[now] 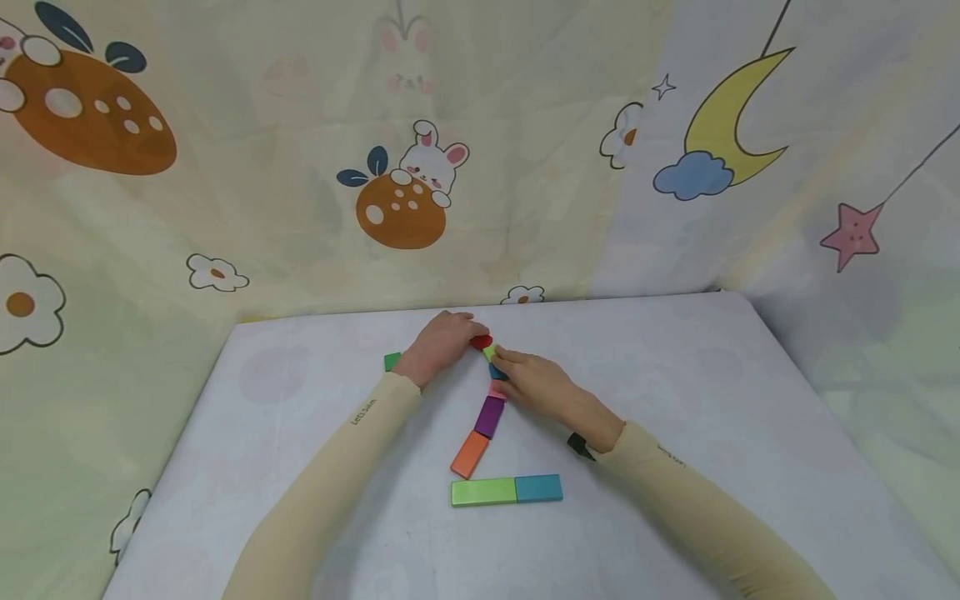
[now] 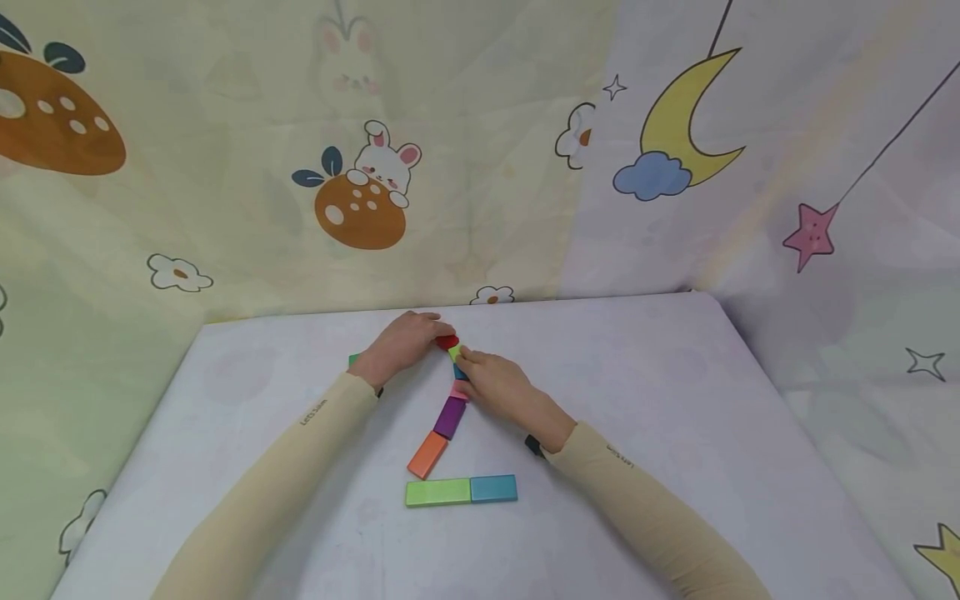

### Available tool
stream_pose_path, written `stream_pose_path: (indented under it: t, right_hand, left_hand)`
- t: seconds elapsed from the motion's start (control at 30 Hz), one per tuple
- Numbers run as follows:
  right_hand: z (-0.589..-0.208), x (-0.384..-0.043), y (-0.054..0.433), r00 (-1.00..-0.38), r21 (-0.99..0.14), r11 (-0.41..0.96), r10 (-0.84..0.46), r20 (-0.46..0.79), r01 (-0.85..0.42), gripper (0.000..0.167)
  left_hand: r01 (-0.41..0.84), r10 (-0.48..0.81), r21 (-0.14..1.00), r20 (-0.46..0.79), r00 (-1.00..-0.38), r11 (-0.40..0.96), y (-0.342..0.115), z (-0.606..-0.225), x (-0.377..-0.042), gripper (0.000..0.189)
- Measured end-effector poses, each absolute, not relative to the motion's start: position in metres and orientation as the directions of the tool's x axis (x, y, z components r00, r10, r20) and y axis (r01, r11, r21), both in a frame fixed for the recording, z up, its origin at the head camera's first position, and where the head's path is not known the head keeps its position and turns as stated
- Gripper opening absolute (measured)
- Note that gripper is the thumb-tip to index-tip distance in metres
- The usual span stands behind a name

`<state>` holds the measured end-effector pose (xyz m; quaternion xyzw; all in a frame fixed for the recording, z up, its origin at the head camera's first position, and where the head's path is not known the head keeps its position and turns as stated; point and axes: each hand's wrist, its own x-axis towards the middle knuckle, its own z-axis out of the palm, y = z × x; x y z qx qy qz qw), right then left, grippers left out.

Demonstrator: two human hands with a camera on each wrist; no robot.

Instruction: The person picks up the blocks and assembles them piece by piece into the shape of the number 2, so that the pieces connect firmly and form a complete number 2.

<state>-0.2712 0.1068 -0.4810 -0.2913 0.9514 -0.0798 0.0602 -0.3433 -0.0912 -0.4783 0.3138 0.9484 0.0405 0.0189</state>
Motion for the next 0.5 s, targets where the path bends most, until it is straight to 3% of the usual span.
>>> stream_pose_path:
  t: [0.2,0.5]
  right_hand:
    - [-0.4815,-0.2713,0.107,-0.824,-0.186,0.818,-0.563,-0.064,-0.544,0.058]
    - [-0.4816,-0.2711,0.1077,-0.818,-0.215,0.807,-0.572,-0.053,-0.55,0.058]
  left_hand:
    - [0.579,0.584,0.102,-0.017,-0.812,0.809,-0.0921,-0.4779,-0.3421,0.033]
    - [0.599,0.599,0.029,0.009,-0.801,0.801,-0.0914,-0.4783,-0.3428,0.032]
